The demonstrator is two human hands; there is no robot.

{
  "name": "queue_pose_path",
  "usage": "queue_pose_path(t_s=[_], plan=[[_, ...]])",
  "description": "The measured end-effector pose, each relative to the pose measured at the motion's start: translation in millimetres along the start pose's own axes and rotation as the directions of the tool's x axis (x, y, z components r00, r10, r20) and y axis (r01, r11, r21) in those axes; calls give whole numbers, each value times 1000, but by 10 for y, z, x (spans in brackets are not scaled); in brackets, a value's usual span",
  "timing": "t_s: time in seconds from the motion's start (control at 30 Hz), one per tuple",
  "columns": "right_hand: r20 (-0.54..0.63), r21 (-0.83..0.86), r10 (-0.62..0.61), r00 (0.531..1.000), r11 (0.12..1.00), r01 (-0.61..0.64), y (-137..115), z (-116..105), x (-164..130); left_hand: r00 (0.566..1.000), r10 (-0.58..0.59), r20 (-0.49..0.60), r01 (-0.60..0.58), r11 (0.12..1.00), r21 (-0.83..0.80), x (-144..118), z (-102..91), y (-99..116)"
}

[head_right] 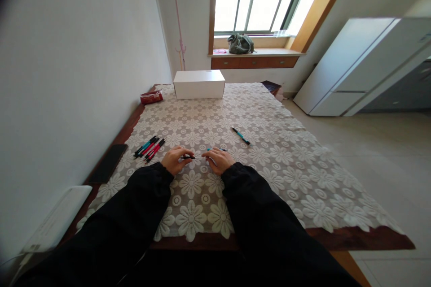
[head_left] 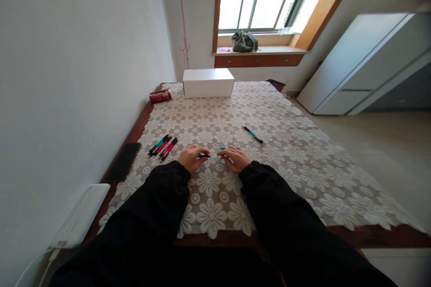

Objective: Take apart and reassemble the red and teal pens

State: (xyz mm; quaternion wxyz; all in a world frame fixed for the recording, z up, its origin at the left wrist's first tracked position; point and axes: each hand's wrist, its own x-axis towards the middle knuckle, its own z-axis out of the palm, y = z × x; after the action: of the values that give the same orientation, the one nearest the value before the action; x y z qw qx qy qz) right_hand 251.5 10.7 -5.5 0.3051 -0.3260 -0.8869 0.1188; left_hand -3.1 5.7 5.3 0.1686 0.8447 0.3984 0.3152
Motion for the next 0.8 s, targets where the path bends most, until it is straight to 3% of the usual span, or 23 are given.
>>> queue_pose_path(t_s=[0.13,0.27,0.4,0.8], plan=[[-77,-40,57,995,997,-60,44,-7,3,1000,-14,-3,14,999,37,3,-13,-8],[-173,-176,207,963,955,-237,115,22,-6,997,-69,-27,71,993,92,9,-16,-20],[-164,-271,300,940,902,-335,173,78,-28,992,-124,-37,128,984,123,12,-9,-28],[-27,-212,224,974,951,-224,155,70,-12,980,-193,49,181,967,178,19,4,-24]])
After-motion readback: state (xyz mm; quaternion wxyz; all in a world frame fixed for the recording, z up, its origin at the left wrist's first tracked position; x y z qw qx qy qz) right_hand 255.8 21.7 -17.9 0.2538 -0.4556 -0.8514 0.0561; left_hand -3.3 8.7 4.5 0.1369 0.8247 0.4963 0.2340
